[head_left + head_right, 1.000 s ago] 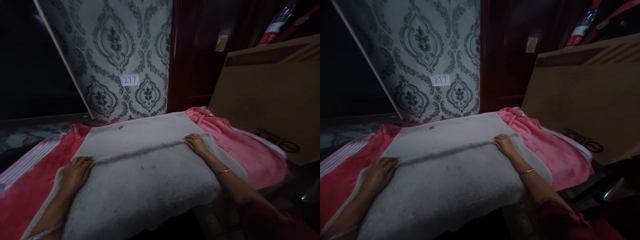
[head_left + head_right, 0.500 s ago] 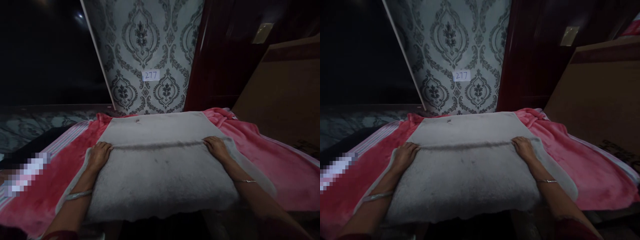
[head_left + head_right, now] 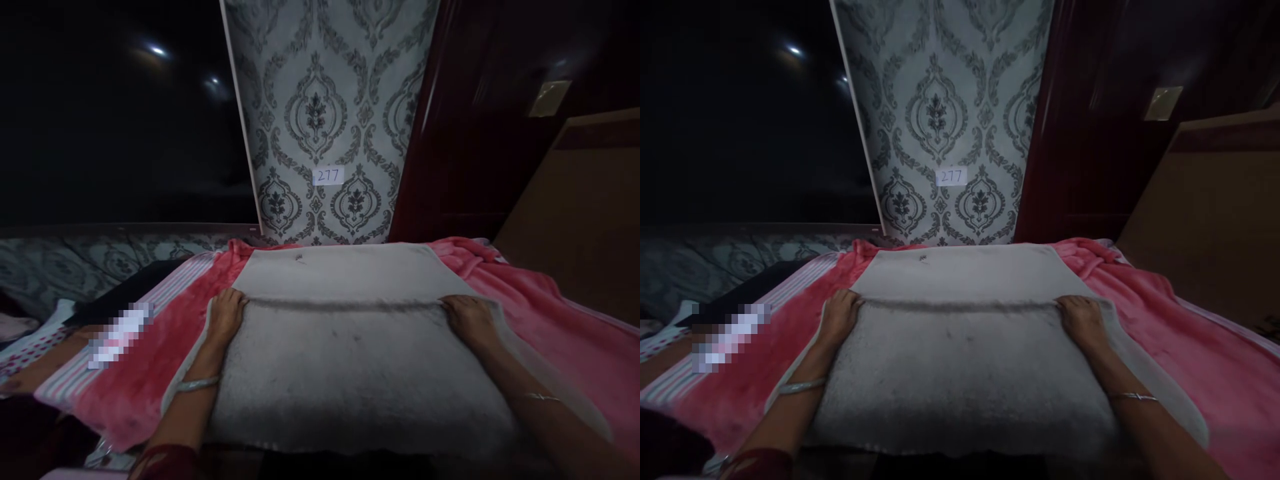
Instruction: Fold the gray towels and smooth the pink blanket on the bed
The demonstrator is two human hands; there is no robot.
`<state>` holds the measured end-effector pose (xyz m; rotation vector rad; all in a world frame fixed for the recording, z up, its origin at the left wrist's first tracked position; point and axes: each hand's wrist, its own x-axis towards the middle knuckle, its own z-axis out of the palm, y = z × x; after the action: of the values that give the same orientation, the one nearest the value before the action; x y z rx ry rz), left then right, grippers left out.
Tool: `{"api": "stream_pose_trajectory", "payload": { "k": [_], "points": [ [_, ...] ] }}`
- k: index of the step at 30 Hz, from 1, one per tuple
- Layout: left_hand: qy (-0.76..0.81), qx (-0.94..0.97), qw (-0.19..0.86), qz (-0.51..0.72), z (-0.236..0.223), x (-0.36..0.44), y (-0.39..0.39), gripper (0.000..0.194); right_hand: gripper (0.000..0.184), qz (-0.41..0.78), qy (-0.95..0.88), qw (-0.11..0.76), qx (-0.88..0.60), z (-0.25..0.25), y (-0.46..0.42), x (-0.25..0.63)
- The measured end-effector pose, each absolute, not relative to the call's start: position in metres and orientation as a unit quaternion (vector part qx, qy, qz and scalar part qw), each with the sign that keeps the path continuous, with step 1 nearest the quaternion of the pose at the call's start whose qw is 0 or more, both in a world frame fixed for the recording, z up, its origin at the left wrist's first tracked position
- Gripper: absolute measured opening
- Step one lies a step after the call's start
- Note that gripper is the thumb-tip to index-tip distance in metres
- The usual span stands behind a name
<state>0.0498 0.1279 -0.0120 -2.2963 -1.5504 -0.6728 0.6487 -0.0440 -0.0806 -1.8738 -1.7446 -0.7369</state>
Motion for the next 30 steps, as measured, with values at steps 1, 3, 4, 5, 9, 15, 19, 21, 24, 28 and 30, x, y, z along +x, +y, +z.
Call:
{"api": "stream_pose_trajectory", "payload": {
  "k": [1, 3, 4, 5, 9, 15, 19, 21, 24, 28, 30],
  "points": [
    [-0.539, -0.795, 0.149, -0.237, -0.012, 0.049, 0.128, 0.022, 0.035, -0.274, -0.637, 0.238, -0.68, -0.079, -0.046, 0.649],
    [-0.541, -0.796, 0.149, -0.227, -0.012, 0.049, 0.129, 0.022, 0.034, -0.274, -0.639, 0.234, -0.679, -0.076, -0.051, 0.65],
    [-0.542, -0.799, 0.146, -0.215, -0.012, 0.049, 0.129, 0.022, 0.034, -0.27, -0.641, 0.229, -0.681, -0.075, -0.053, 0.65],
    [-0.543, -0.803, 0.139, -0.202, -0.012, 0.049, 0.13, 0.023, 0.034, -0.265, -0.642, 0.223, -0.684, -0.073, -0.055, 0.649],
    [-0.537, -0.823, 0.1, -0.157, -0.013, 0.044, 0.127, 0.026, 0.035, -0.239, -0.643, 0.19, -0.703, -0.07, -0.058, 0.646],
    [-0.52, -0.836, 0.097, -0.148, -0.01, 0.024, 0.112, 0.03, 0.034, -0.204, -0.629, 0.14, -0.737, -0.071, -0.064, 0.649],
    [-0.528, -0.833, 0.106, -0.126, -0.001, 0.023, 0.112, 0.033, 0.035, -0.193, -0.597, 0.124, -0.769, -0.055, -0.072, 0.639],
    [-0.535, -0.826, 0.119, -0.129, 0.007, 0.024, 0.114, 0.035, 0.034, -0.184, -0.583, 0.119, -0.782, -0.04, -0.075, 0.632],
    [-0.536, -0.82, 0.141, -0.145, 0.021, 0.023, 0.116, 0.033, 0.033, -0.183, -0.567, 0.125, -0.793, -0.016, -0.08, 0.629],
    [-0.538, -0.811, 0.174, -0.152, 0.04, 0.015, 0.109, 0.037, 0.032, -0.197, -0.557, 0.149, -0.793, 0.007, -0.095, 0.632],
    [-0.54, -0.809, 0.188, -0.137, 0.049, 0.011, 0.1, 0.039, 0.032, -0.206, -0.552, 0.167, -0.79, 0.017, -0.108, 0.631]
  ]
}}
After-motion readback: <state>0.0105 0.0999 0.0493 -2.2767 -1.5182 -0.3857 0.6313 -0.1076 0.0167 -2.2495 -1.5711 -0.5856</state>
